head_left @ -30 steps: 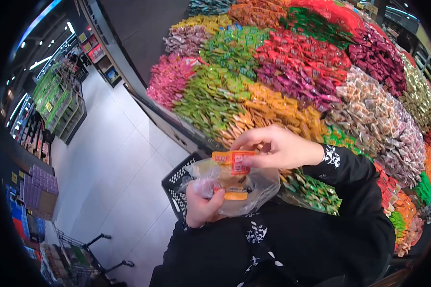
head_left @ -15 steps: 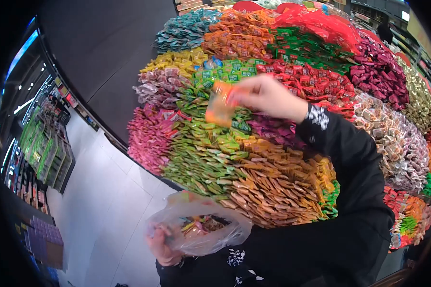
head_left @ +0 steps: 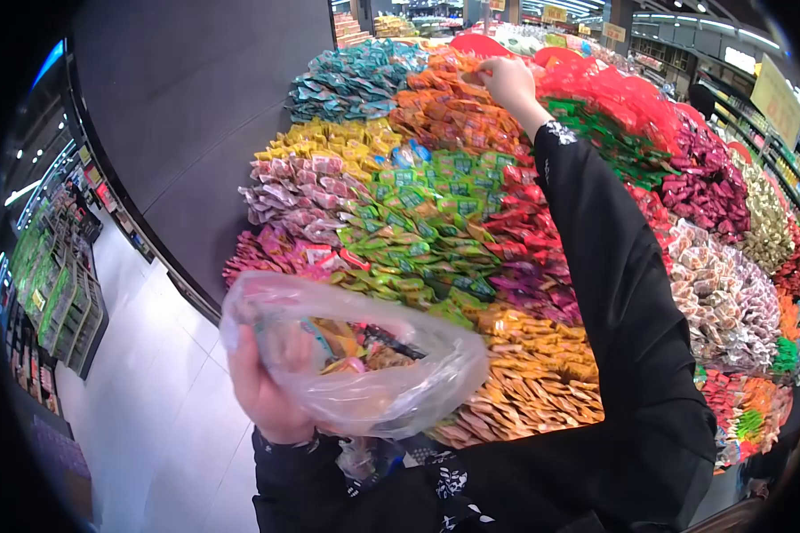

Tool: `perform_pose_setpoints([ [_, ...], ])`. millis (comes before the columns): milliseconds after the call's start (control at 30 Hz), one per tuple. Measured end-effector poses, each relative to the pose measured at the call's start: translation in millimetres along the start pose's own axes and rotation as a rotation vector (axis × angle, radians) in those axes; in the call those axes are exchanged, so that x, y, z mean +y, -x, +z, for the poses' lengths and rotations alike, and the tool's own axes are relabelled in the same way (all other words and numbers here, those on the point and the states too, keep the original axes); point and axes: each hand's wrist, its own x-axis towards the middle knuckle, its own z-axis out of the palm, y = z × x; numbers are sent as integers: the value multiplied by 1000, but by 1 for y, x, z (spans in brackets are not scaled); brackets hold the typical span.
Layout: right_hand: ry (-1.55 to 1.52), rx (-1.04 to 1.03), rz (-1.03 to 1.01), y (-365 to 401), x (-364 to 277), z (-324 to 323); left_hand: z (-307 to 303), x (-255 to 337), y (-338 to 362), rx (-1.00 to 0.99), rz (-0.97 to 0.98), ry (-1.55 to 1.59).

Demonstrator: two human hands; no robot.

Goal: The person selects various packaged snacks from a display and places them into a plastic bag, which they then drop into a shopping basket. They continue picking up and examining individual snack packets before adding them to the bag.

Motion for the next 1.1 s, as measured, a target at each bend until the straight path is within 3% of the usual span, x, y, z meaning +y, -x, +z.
perform_pose_setpoints([
  [33,43,-29,15,-4,-2,8,-30,2,-8,-351,-76,34],
  [200,212,-202,131,-10,-6,49,-50,1,-27,172,-143,-43],
  [300,253,-377,229,-15,-15,61,-65,6,-40,151,-198,-14],
  [500,485,-596,148,-25,-24,62,-88,17,-54,-43,-224,10],
  [600,400,-409,169,-19,-38,56,-92,17,-60,-76,-235,62],
  [700,-193,126,113,-31,-56,27,-98,20,-62,-61,-300,75],
  [733,-361,402,45,-28,-65,15,-90,22,-62,-14,-318,39],
  [767,-542,402,81,-11,-116,-38,-81,23,-61,42,-339,1],
  [800,-543,305,-180,10,-143,-86,-76,23,-57,70,-351,-1],
  [867,-912,311,-178,71,-217,-159,-66,24,-51,127,-374,-5],
  [933,-1125,-81,-455,119,-240,-206,-70,18,-43,90,-333,-9],
  [1000,-1046,-350,-623,150,-255,-226,-66,9,-38,73,-297,-18],
  [1100,-822,-340,-554,185,-263,-207,-48,4,-30,128,-290,-67],
])
